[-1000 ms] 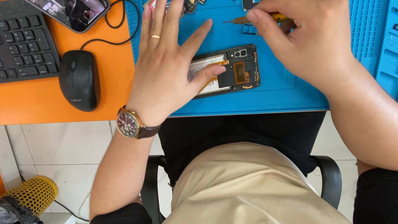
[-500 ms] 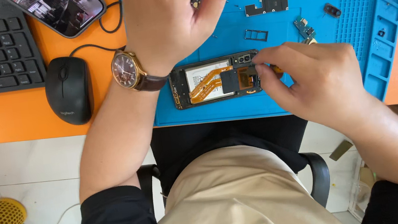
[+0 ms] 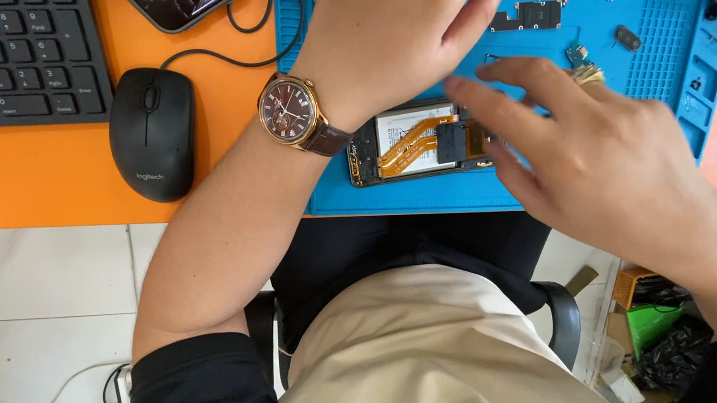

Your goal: The person uses a screwdriver to remove screws from a disassembled smartphone placed on a blue mat. They then use a prying tool to lift and disconnect internal components, including a ribbon cable and a small metal bracket, placing the removed parts on the mat.

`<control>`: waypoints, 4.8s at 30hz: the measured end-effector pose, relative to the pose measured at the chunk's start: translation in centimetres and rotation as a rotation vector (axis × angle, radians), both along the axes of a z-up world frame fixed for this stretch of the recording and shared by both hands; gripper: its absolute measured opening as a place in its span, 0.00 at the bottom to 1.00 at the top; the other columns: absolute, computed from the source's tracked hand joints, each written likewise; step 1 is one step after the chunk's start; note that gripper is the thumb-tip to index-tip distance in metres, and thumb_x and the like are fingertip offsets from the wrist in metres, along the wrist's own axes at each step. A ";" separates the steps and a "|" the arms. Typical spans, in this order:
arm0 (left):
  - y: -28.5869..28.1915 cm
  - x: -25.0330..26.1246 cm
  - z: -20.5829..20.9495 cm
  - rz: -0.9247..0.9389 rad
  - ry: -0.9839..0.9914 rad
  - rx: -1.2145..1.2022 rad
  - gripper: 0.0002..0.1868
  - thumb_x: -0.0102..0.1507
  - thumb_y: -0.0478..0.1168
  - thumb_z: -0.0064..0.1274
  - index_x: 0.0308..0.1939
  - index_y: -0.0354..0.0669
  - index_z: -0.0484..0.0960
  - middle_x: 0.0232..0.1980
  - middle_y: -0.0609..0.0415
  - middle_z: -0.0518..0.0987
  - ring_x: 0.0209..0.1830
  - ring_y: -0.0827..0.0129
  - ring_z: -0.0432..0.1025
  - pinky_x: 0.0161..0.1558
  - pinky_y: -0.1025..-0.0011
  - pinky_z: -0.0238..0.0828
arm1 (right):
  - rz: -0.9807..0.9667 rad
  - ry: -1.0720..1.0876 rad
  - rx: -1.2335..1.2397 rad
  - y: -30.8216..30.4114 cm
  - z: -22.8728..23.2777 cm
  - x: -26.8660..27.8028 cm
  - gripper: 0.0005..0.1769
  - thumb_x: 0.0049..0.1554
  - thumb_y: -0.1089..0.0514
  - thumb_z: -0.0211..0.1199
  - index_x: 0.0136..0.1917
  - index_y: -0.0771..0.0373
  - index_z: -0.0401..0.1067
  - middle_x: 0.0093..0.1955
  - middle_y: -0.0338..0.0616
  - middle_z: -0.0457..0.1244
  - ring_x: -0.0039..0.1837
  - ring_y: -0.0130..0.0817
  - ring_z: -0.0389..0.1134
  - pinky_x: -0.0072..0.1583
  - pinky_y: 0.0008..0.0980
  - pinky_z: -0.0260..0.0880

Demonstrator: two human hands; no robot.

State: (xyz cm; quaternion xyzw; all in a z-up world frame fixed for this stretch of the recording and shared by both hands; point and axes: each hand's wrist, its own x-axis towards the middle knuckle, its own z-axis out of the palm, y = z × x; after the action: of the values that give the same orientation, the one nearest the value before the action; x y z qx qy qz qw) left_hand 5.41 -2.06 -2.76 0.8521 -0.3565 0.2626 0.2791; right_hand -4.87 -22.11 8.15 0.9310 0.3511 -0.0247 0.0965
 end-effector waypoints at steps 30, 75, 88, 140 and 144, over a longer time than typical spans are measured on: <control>0.0 -0.1 -2.2 0.066 0.092 0.235 0.14 0.61 0.34 0.70 0.23 0.50 0.84 0.45 0.55 0.77 0.51 0.55 0.72 0.43 0.57 0.75 | -0.686 0.119 0.977 -1.0 -7.9 -0.8 0.10 0.76 0.63 0.64 0.62 0.71 0.82 0.45 0.50 0.72 0.34 0.32 0.67 0.39 0.30 0.64; 0.6 -0.2 1.0 -0.156 -0.042 0.079 0.11 0.72 0.25 0.61 0.41 0.45 0.92 0.46 0.54 0.77 0.47 0.58 0.70 0.45 0.59 0.67 | -0.594 0.017 0.744 -6.3 -6.9 -3.0 0.03 0.73 0.63 0.71 0.57 0.66 0.83 0.48 0.44 0.74 0.43 0.32 0.73 0.48 0.31 0.66; 0.5 -0.5 0.9 -0.144 -0.031 0.089 0.09 0.72 0.27 0.64 0.39 0.45 0.91 0.44 0.55 0.76 0.47 0.58 0.69 0.43 0.60 0.69 | -0.318 -0.208 0.188 -5.1 -4.6 -1.4 0.03 0.74 0.52 0.73 0.60 0.44 0.85 0.33 0.25 0.64 0.34 0.33 0.66 0.34 0.36 0.56; 1.2 -2.0 1.1 -0.130 0.401 0.613 0.20 0.69 0.35 0.57 0.61 0.63 0.92 0.42 0.55 0.79 0.48 0.50 0.72 0.45 0.51 0.64 | -0.563 0.084 0.846 -1.8 -9.2 0.0 0.07 0.74 0.55 0.69 0.57 0.60 0.81 0.49 0.40 0.74 0.42 0.36 0.72 0.41 0.37 0.66; 1.2 -1.9 1.1 -0.130 0.424 0.609 0.19 0.70 0.35 0.56 0.58 0.63 0.93 0.42 0.56 0.80 0.49 0.50 0.72 0.46 0.51 0.64 | -0.594 0.113 0.865 -2.0 -9.0 -0.1 0.07 0.74 0.55 0.69 0.57 0.61 0.82 0.50 0.40 0.74 0.41 0.33 0.70 0.43 0.35 0.66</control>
State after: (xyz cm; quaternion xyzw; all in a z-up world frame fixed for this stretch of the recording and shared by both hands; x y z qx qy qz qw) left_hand 3.49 -0.87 -1.66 0.9071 -0.4059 -0.0561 0.0969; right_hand -5.01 -24.11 -0.85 0.9424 0.0547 0.0459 -0.3268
